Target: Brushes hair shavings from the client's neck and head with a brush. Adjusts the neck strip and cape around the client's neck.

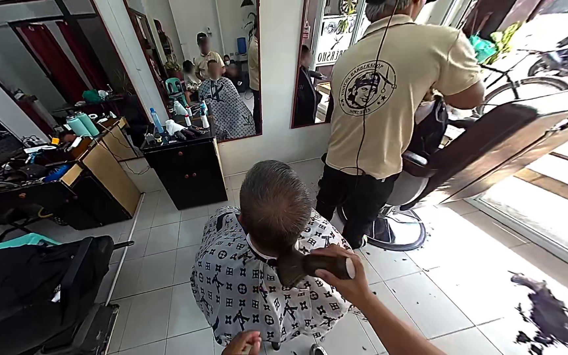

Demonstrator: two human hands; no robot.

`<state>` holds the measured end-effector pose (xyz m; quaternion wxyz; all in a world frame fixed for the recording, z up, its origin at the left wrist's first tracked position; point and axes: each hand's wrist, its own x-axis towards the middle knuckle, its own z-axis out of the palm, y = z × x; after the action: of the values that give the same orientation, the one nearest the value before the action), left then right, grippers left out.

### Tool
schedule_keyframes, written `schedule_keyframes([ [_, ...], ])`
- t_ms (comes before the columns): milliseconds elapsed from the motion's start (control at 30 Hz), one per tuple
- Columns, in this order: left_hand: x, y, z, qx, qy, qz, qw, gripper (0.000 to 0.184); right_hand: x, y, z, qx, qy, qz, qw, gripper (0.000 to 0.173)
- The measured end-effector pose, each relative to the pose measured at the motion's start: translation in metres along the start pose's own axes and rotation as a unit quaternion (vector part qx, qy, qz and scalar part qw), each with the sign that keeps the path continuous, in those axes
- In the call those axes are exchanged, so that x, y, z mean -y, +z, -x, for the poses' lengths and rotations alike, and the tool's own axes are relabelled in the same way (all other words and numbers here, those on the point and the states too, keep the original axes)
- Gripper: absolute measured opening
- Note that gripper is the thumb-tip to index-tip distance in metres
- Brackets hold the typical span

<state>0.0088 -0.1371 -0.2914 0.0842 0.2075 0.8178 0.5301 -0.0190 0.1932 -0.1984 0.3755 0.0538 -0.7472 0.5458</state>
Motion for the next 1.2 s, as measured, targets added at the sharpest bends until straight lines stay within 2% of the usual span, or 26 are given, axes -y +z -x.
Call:
schedule_keyframes([
  [67, -0.022, 0.007, -0.028, 0.003, 0.058, -0.043, 0.997, 0.024, -0.018, 0.002, -0.010, -0.068, 0.050, 0.052, 0.995, 0.041],
  [133, -0.042, 0.016, -0.054, -0.017, 0.119, -0.079, 0.990, 0.021, -0.027, 0.000, -0.018, -0.118, 0.099, 0.051, 0.987, 0.038],
  [267, -0.066, 0.029, -0.096, -0.074, 0.239, -0.150, 0.956, 0.019, -0.009, -0.002, -0.013, 0.017, -0.036, 0.021, 0.999, 0.043],
  [367, -0.083, 0.036, -0.118, -0.096, 0.275, -0.240, 0.926, 0.018, -0.037, -0.004, -0.023, -0.053, 0.044, 0.070, 0.995, 0.041],
  [400, -0.087, 0.039, -0.124, -0.103, 0.288, -0.270, 0.913, 0.018, -0.039, -0.009, -0.028, -0.046, 0.054, 0.068, 0.995, 0.041],
  [500, -0.090, 0.043, -0.142, -0.126, 0.323, -0.332, 0.877, 0.018, -0.017, -0.026, -0.053, 0.079, -0.001, -0.062, 0.995, 0.037],
  [567, -0.091, 0.044, -0.148, -0.132, 0.325, -0.356, 0.866, 0.019, -0.009, -0.035, -0.090, 0.074, 0.004, -0.241, 0.968, 0.032],
  [600, -0.092, 0.045, -0.150, -0.131, 0.323, -0.368, 0.862, 0.019, -0.012, -0.037, -0.111, 0.041, 0.037, -0.323, 0.945, 0.028],
  [633, -0.093, 0.045, -0.152, -0.129, 0.322, -0.375, 0.860, 0.018, -0.020, -0.039, -0.132, 0.011, 0.078, -0.350, 0.933, 0.023],
  [667, -0.095, 0.045, -0.153, -0.130, 0.322, -0.377, 0.859, 0.018, -0.034, -0.041, -0.151, 0.012, 0.119, -0.289, 0.950, 0.017],
  [700, -0.095, 0.045, -0.151, -0.133, 0.320, -0.371, 0.861, 0.018, -0.048, -0.044, -0.166, 0.061, 0.157, -0.143, 0.975, 0.019],
  [733, -0.096, 0.044, -0.149, -0.143, 0.319, -0.352, 0.869, 0.019, -0.056, -0.045, -0.179, 0.125, 0.194, 0.000, 0.973, 0.029],
  [767, -0.095, 0.041, -0.146, -0.161, 0.318, -0.320, 0.878, 0.019, -0.060, -0.044, -0.187, 0.151, 0.213, 0.056, 0.964, 0.032],
  [800, -0.095, 0.035, -0.145, -0.191, 0.318, -0.271, 0.889, 0.020, -0.061, -0.042, -0.190, 0.121, 0.217, 0.011, 0.969, 0.025],
  [833, -0.095, 0.027, -0.147, -0.225, 0.311, -0.204, 0.901, 0.021, -0.060, -0.038, -0.193, 0.064, 0.212, -0.111, 0.969, 0.014],
  [867, -0.098, 0.017, -0.150, -0.256, 0.291, -0.133, 0.912, 0.024, -0.056, -0.035, -0.197, 0.034, 0.213, -0.211, 0.953, 0.016],
  [900, -0.105, 0.003, -0.155, -0.285, 0.258, -0.069, 0.921, 0.028, -0.053, -0.035, -0.203, 0.043, 0.213, -0.193, 0.957, 0.016],
  [933, -0.115, -0.012, -0.164, -0.304, 0.214, -0.003, 0.928, 0.034, -0.052, -0.039, -0.208, 0.085, 0.210, -0.051, 0.973, 0.015],
  [967, -0.126, -0.028, -0.175, -0.308, 0.161, 0.062, 0.936, 0.041, -0.052, -0.042, -0.213, 0.146, 0.219, 0.118, 0.957, 0.031],
  [1000, -0.137, -0.045, -0.190, -0.298, 0.113, 0.115, 0.941, 0.048, -0.055, -0.044, -0.213, 0.191, 0.230, 0.226, 0.927, 0.045],
  [1033, -0.146, -0.061, -0.208, -0.272, 0.073, 0.152, 0.947, 0.053, -0.058, -0.046, -0.212, 0.196, 0.239, 0.267, 0.913, 0.051],
  [1133, -0.175, -0.091, -0.269, -0.130, 0.014, 0.159, 0.979, 0.060, -0.059, -0.056, -0.222, 0.093, 0.258, 0.194, 0.942, 0.048],
  [1200, -0.196, -0.093, -0.302, -0.035, -0.002, 0.117, 0.993, 0.065, -0.046, -0.050, -0.238, 0.097, 0.241, 0.202, 0.944, 0.047],
])
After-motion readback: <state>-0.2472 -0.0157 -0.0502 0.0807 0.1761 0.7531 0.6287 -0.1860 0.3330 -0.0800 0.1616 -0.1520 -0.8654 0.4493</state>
